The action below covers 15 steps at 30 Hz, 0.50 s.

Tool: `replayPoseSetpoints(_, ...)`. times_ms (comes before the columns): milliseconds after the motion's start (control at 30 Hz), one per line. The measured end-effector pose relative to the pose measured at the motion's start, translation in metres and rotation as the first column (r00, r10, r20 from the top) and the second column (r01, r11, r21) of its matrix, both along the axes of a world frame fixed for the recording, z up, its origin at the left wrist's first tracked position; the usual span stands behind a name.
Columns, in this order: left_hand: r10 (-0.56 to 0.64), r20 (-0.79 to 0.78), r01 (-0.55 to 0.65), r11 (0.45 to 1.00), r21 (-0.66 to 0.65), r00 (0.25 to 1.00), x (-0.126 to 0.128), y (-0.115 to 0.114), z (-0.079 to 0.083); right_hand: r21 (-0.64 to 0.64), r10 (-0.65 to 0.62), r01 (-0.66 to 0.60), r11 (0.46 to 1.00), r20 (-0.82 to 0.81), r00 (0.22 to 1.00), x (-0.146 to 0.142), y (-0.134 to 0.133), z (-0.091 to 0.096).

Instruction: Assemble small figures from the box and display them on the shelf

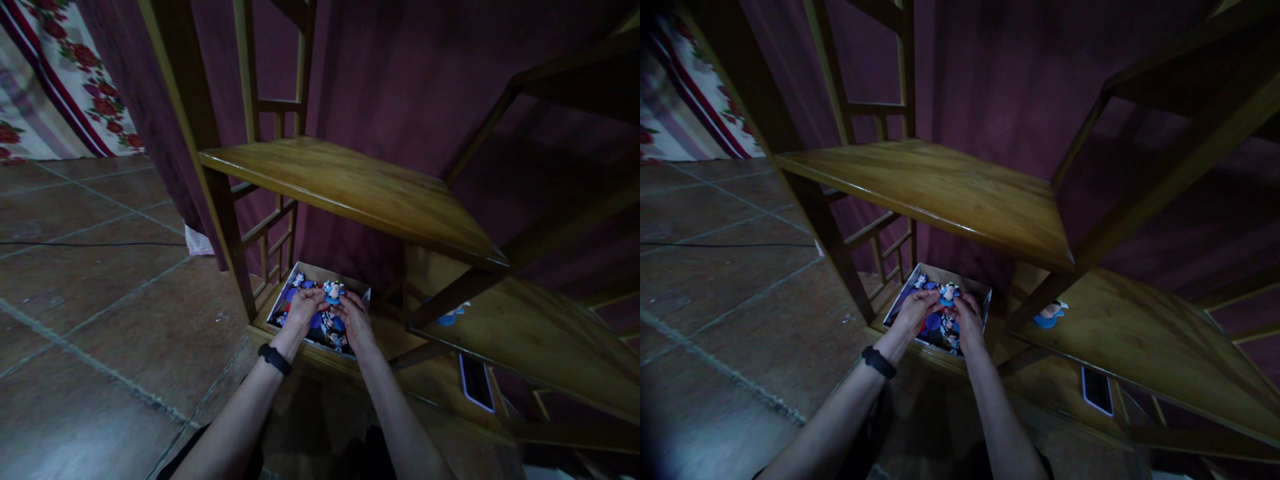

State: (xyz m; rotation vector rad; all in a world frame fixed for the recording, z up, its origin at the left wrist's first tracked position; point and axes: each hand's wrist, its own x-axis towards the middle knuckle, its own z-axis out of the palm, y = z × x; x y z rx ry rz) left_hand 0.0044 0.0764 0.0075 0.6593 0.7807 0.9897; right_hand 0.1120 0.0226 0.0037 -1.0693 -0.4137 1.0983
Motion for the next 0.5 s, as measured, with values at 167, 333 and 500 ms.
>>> replayPoseSetpoints(167, -0.054, 0.032, 0.054, 0.999, -0.005, 0.998, -0.0014, -0.0034, 0.0042, 0.028, -0.017, 0.017, 0.999, 0.009, 1.0, -0.0001, -0.0014, 0.0)
replayPoseSetpoints(333, -0.082, 0.038, 0.082, 0.996, -0.02, 0.996, -0.0024, -0.0038, 0.0044, 0.033, 0.008, -0.009, 0.999, 0.035, 0.999, -0.0023, -0.0049, 0.0031)
replayPoseSetpoints(500, -0.092, 0.059, 0.094, 0.995, -0.032, 0.994, -0.0019, -0.0031, 0.0039, 0.021, 0.01, -0.013, 1.0, 0.145, 0.989, -0.0046, -0.0058, 0.0059)
